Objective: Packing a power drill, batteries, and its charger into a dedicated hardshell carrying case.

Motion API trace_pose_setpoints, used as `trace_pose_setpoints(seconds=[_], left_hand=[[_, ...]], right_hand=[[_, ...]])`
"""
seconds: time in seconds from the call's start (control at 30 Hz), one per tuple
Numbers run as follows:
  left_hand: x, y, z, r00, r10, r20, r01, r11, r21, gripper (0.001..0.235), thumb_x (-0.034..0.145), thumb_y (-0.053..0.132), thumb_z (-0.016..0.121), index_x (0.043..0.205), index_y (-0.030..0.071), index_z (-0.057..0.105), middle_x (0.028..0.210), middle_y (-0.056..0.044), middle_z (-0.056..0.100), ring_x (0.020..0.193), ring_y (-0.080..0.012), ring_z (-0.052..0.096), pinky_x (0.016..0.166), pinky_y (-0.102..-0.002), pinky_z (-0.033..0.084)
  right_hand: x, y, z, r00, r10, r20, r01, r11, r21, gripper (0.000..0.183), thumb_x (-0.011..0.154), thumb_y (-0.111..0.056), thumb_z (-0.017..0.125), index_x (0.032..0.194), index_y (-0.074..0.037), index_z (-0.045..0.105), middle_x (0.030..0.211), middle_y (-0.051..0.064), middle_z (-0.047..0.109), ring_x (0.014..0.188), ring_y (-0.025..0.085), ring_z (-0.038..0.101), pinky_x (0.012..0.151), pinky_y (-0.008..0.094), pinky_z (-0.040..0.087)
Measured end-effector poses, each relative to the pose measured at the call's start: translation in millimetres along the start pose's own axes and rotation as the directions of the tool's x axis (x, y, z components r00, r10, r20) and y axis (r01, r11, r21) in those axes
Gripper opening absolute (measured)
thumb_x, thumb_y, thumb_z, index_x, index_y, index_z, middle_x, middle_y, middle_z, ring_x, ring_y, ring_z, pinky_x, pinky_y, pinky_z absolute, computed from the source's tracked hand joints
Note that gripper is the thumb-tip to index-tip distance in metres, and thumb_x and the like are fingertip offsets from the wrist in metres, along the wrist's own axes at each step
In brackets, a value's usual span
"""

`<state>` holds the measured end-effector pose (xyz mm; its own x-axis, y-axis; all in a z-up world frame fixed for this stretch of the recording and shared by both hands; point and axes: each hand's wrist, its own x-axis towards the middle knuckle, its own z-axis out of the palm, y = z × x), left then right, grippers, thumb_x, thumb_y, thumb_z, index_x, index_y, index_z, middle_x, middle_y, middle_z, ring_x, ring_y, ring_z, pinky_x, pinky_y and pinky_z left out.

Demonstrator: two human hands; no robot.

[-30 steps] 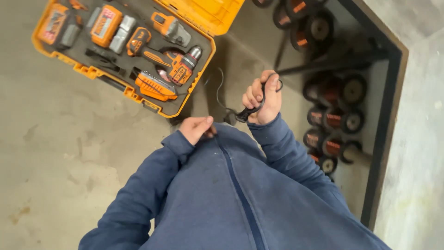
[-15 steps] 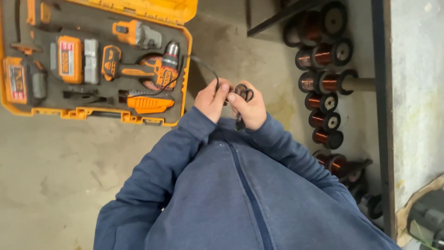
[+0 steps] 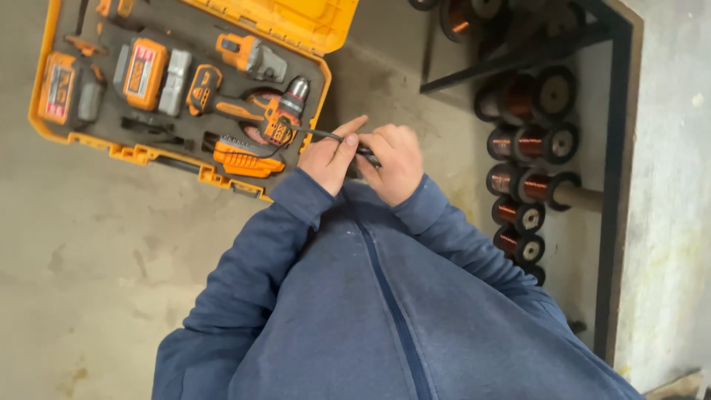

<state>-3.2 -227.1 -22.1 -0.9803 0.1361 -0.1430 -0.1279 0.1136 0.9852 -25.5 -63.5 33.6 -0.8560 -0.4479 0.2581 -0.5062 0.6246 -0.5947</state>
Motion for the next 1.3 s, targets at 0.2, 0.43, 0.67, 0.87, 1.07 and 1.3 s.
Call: trace_pose_setpoints(seconds=[0.2, 0.43, 0.67, 0.87, 1.07, 1.3], left_hand=[[-4.8, 26.7, -5.1, 0.994, -0.059, -0.094, 0.094, 0.899, 0.429, 0.042, 0.105, 0.044, 0.045, 0.13, 0.02, 0.068, 0.092, -0.019, 0.074, 0.086, -0.0421, 0.07, 0.076, -0.051, 0.054], [-52.4, 97.6, -54.3, 0.877, 0.46, -0.137, -0.353, 0.811, 0.466, 0.018, 0.101, 0.026, 0.068, 0.095, 0.01, 0.072, 0.073, -0.012, 0.068, 0.067, -0.0339, 0.067, 0.065, -0.045, 0.051], [-23.3, 61.8, -40.6, 0.83, 0.555, -0.053, -0.362, 0.609, 0.706, 0.031, 0.094, 0.029, 0.074, 0.108, 0.001, 0.07, 0.105, -0.014, 0.07, 0.098, -0.0331, 0.065, 0.086, -0.047, 0.049], [-44.8, 31.1, -2.0, 0.898, 0.401, -0.182, -0.297, 0.856, 0.422, 0.01, 0.1, 0.017, 0.065, 0.106, 0.01, 0.069, 0.114, -0.01, 0.071, 0.114, -0.032, 0.065, 0.104, -0.043, 0.05], [-50.6, 21.6, 4.7, 0.875, 0.446, -0.189, -0.319, 0.824, 0.468, 0.022, 0.096, 0.016, 0.068, 0.116, 0.007, 0.066, 0.111, -0.007, 0.071, 0.109, -0.0278, 0.067, 0.118, -0.053, 0.035], [-51.6, 9.7, 11.0, 0.793, 0.529, -0.302, -0.321, 0.785, 0.53, 0.023, 0.094, 0.008, 0.074, 0.116, 0.007, 0.069, 0.123, -0.008, 0.069, 0.118, -0.0267, 0.066, 0.121, -0.056, 0.034]], right_hand=[[4.1, 32.3, 9.9, 0.968, -0.247, 0.035, 0.25, 0.962, -0.11, 0.027, 0.078, -0.01, 0.079, 0.101, -0.008, 0.064, 0.107, 0.011, 0.066, 0.099, 0.033, 0.065, 0.084, 0.045, 0.053], [-13.2, 62.2, 12.3, 0.958, 0.048, 0.284, -0.112, 0.97, 0.217, 0.018, 0.093, -0.014, 0.077, 0.103, -0.006, 0.065, 0.085, 0.014, 0.069, 0.073, 0.031, 0.07, 0.066, 0.038, 0.056], [-9.7, 46.1, 14.9, 0.973, 0.058, 0.223, -0.128, 0.94, 0.317, 0.022, 0.093, -0.017, 0.079, 0.104, -0.005, 0.065, 0.083, 0.012, 0.068, 0.07, 0.023, 0.068, 0.066, 0.034, 0.055], [-18.4, 54.5, 34.2, 0.899, 0.256, 0.354, -0.429, 0.358, 0.829, 0.025, 0.103, -0.026, 0.069, 0.108, -0.005, 0.059, 0.085, 0.004, 0.064, 0.073, 0.013, 0.064, 0.068, 0.029, 0.055], [-15.6, 34.9, 49.9, 0.861, 0.401, 0.313, -0.36, 0.046, 0.932, 0.034, 0.1, -0.035, 0.072, 0.107, -0.006, 0.056, 0.087, 0.005, 0.061, 0.072, 0.014, 0.058, 0.068, 0.029, 0.052], [-19.7, 18.8, 55.5, 0.917, 0.296, 0.266, -0.291, 0.044, 0.956, 0.026, 0.104, -0.021, 0.069, 0.118, -0.005, 0.055, 0.118, 0.008, 0.06, 0.106, 0.015, 0.059, 0.095, 0.031, 0.05]])
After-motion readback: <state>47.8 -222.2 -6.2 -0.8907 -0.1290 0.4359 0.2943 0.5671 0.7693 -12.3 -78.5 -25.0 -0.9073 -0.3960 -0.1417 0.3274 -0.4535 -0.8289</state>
